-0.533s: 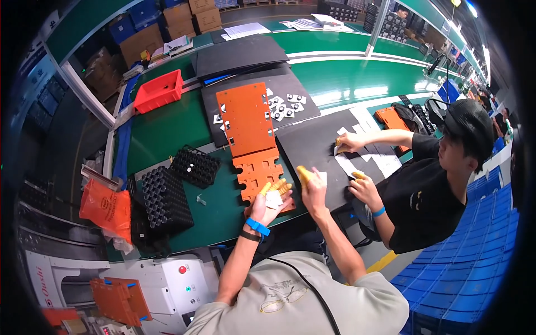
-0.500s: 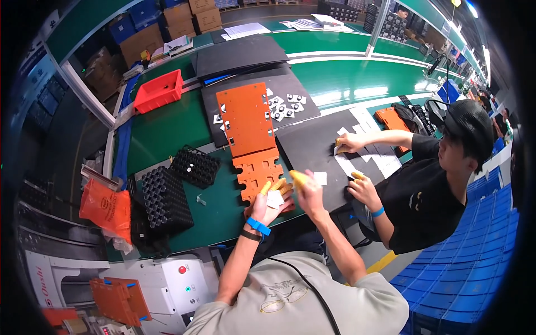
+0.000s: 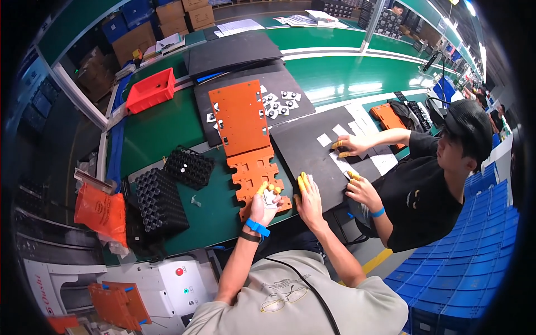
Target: Assembling small electrical components into orange plastic housings at an industrial workstation.
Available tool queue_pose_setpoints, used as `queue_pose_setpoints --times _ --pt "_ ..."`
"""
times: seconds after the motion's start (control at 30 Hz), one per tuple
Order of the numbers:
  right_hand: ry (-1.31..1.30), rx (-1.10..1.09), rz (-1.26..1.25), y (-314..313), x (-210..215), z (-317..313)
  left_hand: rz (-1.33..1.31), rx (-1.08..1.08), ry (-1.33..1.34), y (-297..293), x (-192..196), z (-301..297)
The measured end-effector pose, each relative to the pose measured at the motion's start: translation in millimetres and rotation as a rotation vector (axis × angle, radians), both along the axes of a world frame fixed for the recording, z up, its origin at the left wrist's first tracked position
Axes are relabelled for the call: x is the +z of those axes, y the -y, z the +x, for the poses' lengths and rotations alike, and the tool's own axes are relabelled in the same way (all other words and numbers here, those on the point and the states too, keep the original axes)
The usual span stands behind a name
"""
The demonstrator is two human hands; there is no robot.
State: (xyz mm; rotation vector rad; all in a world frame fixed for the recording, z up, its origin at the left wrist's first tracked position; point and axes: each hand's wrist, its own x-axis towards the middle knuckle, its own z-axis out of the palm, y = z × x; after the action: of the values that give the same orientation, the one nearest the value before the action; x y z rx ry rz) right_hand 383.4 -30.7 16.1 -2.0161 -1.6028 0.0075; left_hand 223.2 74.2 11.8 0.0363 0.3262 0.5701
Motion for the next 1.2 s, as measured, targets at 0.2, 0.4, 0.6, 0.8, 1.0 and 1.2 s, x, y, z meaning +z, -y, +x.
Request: queue_pose_setpoints --times 0.2,0.4,0.6,0.8,1.0,1.2 --pt "-0.103 -0.085 0.238 -2 7 2 0.008 0.015 -0.028 5 -3 -3" --pt "-0.362 -0.041 0.421 -13 50 0 0.116 -0.036 -0.187 10 -2 -1" --pt "-0.222 0.417 0.198 -21 74 -23 0.041 -0.073 -0.07 3 16 -1" --pt "-0.153 -0.23 0.306 -101 31 62 -0.069 0.015 -0.086 -5 6 -13" --pt "0.146 -0.463 -0.14 -127 -20 98 -0.081 0.0 -0.041 2 7 -19" --pt "0.121 -0.077 0.159 -88 -3 30 -0.012 0.104 -0.061 4 3 -24"
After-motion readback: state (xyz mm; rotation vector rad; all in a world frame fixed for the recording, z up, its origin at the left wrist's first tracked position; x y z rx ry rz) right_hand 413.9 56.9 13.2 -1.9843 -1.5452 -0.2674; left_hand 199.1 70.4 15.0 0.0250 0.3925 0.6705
